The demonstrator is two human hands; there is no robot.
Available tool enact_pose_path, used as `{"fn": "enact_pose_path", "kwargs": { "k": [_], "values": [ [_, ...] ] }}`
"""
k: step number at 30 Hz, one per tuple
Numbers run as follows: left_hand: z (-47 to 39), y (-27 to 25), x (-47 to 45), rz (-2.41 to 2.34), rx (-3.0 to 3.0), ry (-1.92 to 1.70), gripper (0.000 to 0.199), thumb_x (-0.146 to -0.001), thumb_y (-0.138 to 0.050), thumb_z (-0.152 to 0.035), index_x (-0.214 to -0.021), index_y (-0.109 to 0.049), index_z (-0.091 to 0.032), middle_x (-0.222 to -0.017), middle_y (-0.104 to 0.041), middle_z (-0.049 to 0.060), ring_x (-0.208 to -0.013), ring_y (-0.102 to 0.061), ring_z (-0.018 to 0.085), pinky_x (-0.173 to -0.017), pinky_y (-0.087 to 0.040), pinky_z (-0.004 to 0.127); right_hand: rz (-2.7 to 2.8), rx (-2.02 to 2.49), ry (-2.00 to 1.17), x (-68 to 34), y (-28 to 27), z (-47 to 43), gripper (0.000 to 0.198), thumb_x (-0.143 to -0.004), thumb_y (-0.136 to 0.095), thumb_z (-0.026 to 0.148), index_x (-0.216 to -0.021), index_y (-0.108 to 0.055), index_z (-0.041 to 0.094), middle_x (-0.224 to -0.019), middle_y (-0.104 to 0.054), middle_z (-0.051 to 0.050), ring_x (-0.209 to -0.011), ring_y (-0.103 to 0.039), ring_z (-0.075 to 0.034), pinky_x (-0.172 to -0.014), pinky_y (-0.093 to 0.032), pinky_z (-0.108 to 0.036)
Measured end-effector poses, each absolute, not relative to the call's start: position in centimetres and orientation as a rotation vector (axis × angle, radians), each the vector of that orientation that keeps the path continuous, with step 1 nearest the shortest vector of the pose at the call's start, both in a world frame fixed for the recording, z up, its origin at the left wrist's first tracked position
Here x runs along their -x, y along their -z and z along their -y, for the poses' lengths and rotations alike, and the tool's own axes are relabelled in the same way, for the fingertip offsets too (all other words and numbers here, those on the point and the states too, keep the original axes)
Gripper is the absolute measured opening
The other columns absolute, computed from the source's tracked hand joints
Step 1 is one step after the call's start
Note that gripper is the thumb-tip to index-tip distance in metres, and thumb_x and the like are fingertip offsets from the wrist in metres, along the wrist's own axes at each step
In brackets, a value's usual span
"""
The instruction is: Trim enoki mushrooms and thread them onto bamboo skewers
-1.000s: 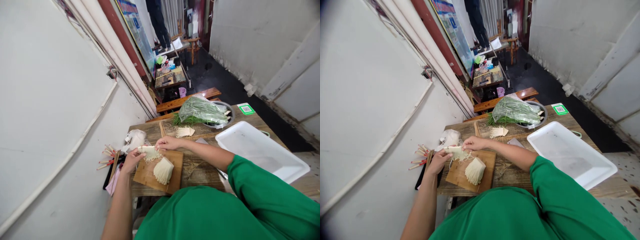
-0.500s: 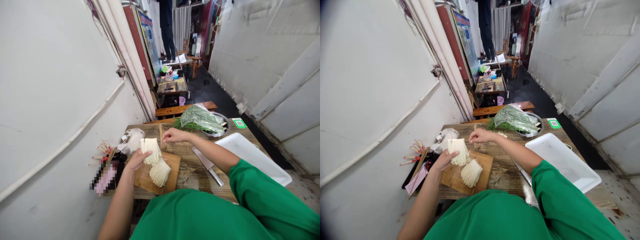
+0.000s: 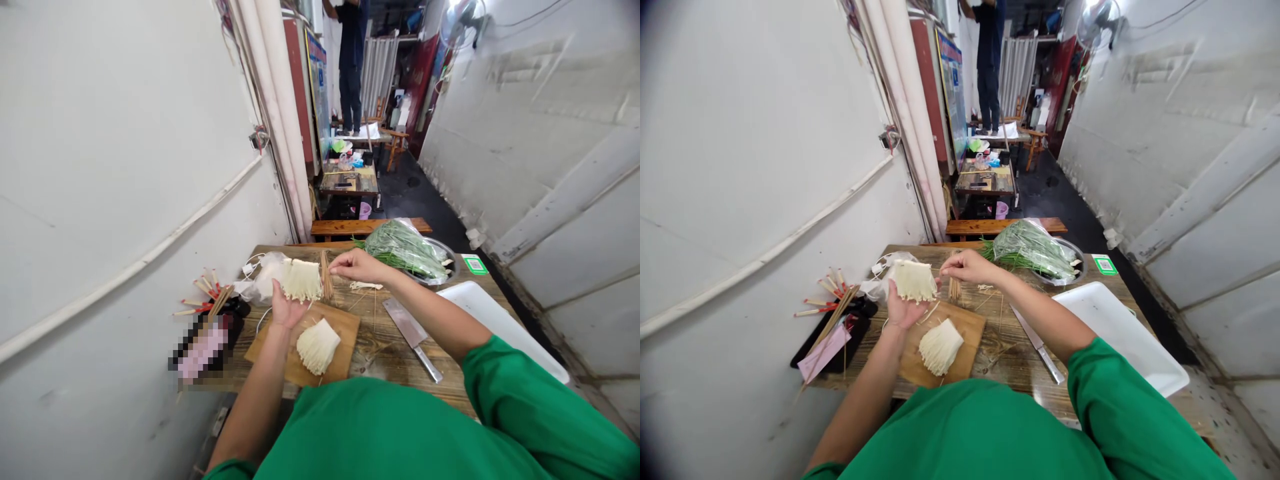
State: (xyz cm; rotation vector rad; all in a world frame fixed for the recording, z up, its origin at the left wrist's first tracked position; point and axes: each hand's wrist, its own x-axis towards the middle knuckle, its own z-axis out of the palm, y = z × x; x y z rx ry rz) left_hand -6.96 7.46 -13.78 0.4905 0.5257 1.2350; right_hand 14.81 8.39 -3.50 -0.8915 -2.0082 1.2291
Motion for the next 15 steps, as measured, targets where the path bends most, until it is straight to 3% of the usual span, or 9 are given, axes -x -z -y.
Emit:
{"fn": "enact_pose_path", "kwargs": {
  "k": [5,9,12,15],
  "values": [
    [-7.0,14.1,5.9,-0.515,-0.446,-1.182,0.054,-0.082,-0.035,-0.058,-0.095,-0.064,-0.014,-0.083,-0.067,0.01,-0.075,-0.062,0.023,-0.072,-0.048,0.041,1.881,0.931,-1.203,-13.8,4.2,-9.0,0.033,-0.076,-0.056,0.038,-0.083,-0.065,0.007,-0.049,-0.044,0.005,-0.042,-0.032,-0.005,-0.041,-0.024,-0.018],
    [-6.6,14.8,5.4,-0.526,-0.47,-1.15,0.048,-0.084,-0.037,-0.054,-0.081,-0.062,-0.013,-0.069,-0.062,0.005,-0.051,-0.053,0.013,-0.06,-0.047,0.032,1.794,0.959,-1.193,-13.5,5.0,-9.6,0.033,-0.076,-0.055,0.038,-0.084,-0.064,0.007,-0.047,-0.043,0.006,-0.04,-0.031,-0.005,-0.04,-0.023,-0.018],
    [-6.5,15.2,5.3,-0.543,-0.498,-1.143,0.036,-0.083,-0.046,-0.049,-0.081,-0.06,-0.015,-0.061,-0.054,-0.001,-0.046,-0.047,0.009,-0.059,-0.045,0.027,1.753,0.967,-1.196,-13.5,5.2,-9.9,0.033,-0.076,-0.055,0.038,-0.084,-0.063,0.007,-0.047,-0.043,0.006,-0.039,-0.031,-0.005,-0.04,-0.023,-0.018],
    [-6.6,15.5,5.2,-0.563,-0.529,-1.16,0.028,-0.08,-0.056,-0.042,-0.089,-0.059,-0.016,-0.071,-0.058,0.0,-0.053,-0.051,0.009,-0.061,-0.045,0.025,1.736,0.97,-1.203,-13.5,5.3,-10.0,0.032,-0.076,-0.056,0.038,-0.083,-0.063,0.008,-0.046,-0.043,0.006,-0.039,-0.031,-0.004,-0.039,-0.023,-0.017]
  ]
}}
